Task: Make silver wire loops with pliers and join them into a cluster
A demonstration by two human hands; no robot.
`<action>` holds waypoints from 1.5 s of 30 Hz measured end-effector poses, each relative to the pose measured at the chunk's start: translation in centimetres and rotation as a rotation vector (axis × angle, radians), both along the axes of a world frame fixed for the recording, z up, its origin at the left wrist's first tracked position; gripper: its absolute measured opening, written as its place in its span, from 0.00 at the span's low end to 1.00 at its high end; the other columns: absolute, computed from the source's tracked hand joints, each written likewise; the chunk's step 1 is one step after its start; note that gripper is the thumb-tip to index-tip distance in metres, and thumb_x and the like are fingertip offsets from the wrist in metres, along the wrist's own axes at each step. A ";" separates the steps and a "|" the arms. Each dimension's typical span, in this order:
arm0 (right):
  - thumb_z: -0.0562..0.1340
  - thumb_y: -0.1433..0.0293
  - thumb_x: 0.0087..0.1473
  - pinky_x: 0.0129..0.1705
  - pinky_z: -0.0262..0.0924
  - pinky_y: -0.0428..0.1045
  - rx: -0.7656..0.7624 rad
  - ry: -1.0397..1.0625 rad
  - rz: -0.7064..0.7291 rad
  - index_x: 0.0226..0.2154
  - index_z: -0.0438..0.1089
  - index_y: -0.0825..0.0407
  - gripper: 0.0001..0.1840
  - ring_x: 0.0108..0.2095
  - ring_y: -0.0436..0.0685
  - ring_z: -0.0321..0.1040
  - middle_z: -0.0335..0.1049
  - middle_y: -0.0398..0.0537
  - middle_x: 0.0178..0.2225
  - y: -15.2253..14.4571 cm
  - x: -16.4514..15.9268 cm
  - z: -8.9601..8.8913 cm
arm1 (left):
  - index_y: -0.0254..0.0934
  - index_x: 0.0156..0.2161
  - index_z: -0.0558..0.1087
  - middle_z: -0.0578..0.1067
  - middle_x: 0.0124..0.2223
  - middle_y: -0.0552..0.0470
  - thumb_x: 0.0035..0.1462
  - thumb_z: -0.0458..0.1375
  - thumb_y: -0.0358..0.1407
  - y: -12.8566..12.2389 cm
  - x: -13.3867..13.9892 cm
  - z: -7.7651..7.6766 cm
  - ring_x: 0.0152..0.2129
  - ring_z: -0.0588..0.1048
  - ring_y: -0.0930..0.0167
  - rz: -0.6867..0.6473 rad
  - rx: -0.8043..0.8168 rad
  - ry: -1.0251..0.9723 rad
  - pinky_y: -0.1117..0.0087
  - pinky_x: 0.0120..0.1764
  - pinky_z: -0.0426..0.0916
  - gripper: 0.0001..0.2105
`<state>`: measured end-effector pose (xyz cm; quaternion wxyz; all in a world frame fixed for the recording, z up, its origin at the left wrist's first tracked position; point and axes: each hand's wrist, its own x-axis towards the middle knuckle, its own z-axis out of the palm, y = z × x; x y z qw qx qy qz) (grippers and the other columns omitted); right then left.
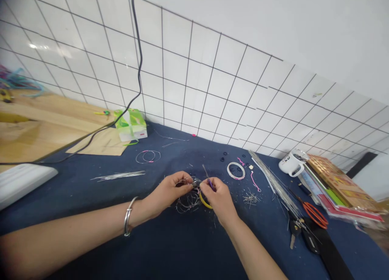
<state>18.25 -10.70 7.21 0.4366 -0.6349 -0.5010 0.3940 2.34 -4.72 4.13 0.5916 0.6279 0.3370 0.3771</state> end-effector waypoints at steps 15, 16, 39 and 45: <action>0.46 0.54 0.57 0.22 0.49 0.43 -0.033 -0.342 0.172 0.26 0.65 0.52 0.23 0.17 0.46 0.55 0.56 0.39 0.16 -0.3 0.2 -2.2 | 0.35 0.36 0.70 0.71 0.33 0.53 0.51 0.56 0.34 0.8 -0.3 -0.3 0.30 0.68 0.73 0.144 -0.114 -0.214 0.73 0.35 0.62 0.07; 0.46 0.54 0.57 0.22 0.49 0.43 -0.033 -0.344 0.172 0.26 0.65 0.52 0.23 0.17 0.46 0.55 0.56 0.39 0.16 -0.2 0.2 -2.2 | 0.35 0.36 0.70 0.71 0.33 0.53 0.51 0.55 0.34 0.7 -0.3 -0.3 0.30 0.68 0.73 0.140 -0.114 -0.217 0.73 0.35 0.62 0.07; 0.47 0.52 0.55 0.20 0.47 0.43 -0.018 -0.296 0.138 0.24 0.64 0.53 0.24 0.17 0.47 0.51 0.52 0.38 0.15 -0.3 0.0 -2.0 | 0.35 0.35 0.70 0.71 0.32 0.53 0.52 0.54 0.35 0.9 -0.3 -0.4 0.29 0.68 0.73 0.160 -0.027 -0.157 0.73 0.34 0.63 0.07; 0.46 0.52 0.55 0.20 0.47 0.42 -0.037 -0.273 0.146 0.24 0.64 0.53 0.25 0.17 0.46 0.50 0.52 0.38 0.15 -0.3 0.0 -2.0 | 0.36 0.36 0.70 0.71 0.33 0.54 0.53 0.53 0.35 0.9 -0.3 -0.5 0.30 0.68 0.73 0.174 0.043 -0.109 0.73 0.34 0.64 0.07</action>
